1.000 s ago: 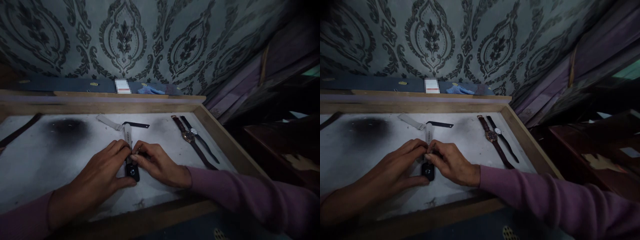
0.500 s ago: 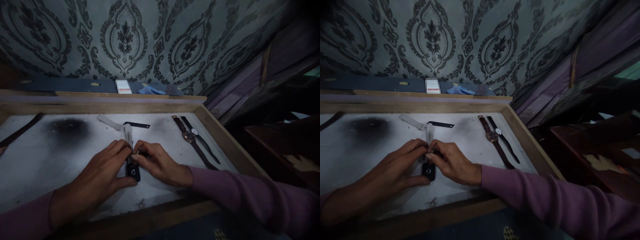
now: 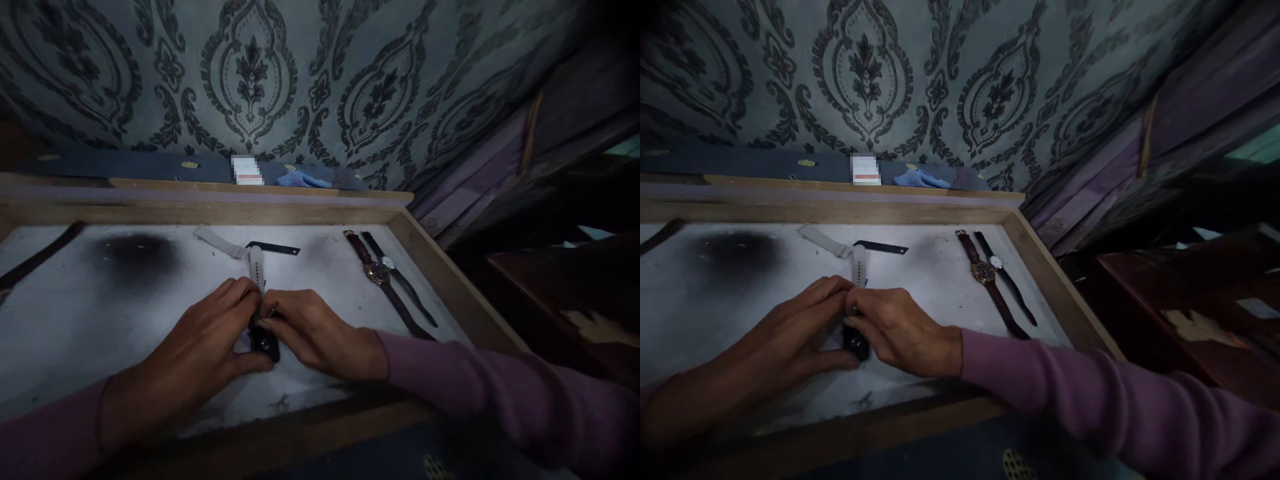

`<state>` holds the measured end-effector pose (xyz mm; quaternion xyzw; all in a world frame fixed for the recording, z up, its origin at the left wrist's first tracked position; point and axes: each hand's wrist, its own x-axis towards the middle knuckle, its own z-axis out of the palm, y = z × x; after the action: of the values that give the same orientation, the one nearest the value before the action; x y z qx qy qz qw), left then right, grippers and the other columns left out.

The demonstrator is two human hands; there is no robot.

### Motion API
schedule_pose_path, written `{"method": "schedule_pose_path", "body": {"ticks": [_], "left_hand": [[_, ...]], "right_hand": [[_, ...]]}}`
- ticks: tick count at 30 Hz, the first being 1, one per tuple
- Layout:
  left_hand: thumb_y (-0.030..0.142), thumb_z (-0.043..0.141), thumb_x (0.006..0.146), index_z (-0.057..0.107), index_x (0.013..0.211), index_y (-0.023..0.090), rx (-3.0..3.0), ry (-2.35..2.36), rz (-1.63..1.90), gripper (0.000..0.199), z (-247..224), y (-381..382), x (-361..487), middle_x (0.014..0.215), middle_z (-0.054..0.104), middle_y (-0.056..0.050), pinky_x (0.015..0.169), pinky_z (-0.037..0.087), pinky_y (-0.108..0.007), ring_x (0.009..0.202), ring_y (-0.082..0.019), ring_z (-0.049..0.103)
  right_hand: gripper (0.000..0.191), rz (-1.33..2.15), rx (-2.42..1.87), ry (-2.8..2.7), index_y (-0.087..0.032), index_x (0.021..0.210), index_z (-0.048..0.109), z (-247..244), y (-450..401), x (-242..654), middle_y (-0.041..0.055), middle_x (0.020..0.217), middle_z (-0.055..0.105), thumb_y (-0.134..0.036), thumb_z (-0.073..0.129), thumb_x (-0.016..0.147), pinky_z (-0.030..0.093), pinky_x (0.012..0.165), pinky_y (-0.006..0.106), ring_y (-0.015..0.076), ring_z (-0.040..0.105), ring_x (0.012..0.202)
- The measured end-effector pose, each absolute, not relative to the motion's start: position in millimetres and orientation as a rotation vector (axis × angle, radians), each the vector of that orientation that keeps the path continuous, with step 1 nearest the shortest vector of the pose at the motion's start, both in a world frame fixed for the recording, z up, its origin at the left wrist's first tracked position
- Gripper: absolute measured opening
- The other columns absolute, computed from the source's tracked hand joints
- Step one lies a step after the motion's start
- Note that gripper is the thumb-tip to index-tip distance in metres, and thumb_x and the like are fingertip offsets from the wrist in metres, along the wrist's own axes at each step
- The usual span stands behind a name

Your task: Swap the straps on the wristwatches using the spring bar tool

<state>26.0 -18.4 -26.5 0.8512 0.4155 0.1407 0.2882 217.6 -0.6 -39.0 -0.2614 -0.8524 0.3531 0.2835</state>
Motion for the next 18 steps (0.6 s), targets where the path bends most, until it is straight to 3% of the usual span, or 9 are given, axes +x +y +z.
{"method": "schedule_pose_path", "body": {"ticks": [8,13,18], "left_hand": [[0.021,0.074,0.079,0.054,0.097,0.02,2.238,1.113,0.386,0.027,-26.3,-20.0,25.1,0.102,0.053,-0.002,0.078,0.047,-0.036,0.094,-0.022,0.052],[0.021,0.073,0.079,0.053,0.104,0.022,2.242,1.105,0.41,0.032,-27.5,-20.5,25.1,0.108,0.054,-0.003,0.083,0.048,-0.038,0.1,-0.023,0.053],[0.023,0.071,0.08,0.052,0.111,0.024,2.291,1.089,0.438,0.036,-30.3,-19.4,22.3,0.112,0.054,-0.004,0.087,0.048,-0.039,0.104,-0.024,0.053]], "right_hand": [[0.012,0.932,-0.669,-2.327,-0.019,0.084,0.045,-37.9,-1.4,217.3,0.0005,0.077,0.055,-0.019,0.043,0.096,0.045,0.061,0.025,0.0116,0.051,0.065],[0.015,1.311,-0.849,-2.006,-0.018,0.082,0.048,-37.4,3.1,221.4,-0.004,0.066,0.048,-0.027,0.051,0.093,0.041,0.055,0.022,0.0088,0.045,0.058],[0.021,1.559,-1.034,-1.87,-0.017,0.081,0.049,-27.7,8.2,232.2,-0.0003,0.071,0.056,-0.034,0.054,0.091,0.042,0.048,0.019,0.0084,0.052,0.058]]}}
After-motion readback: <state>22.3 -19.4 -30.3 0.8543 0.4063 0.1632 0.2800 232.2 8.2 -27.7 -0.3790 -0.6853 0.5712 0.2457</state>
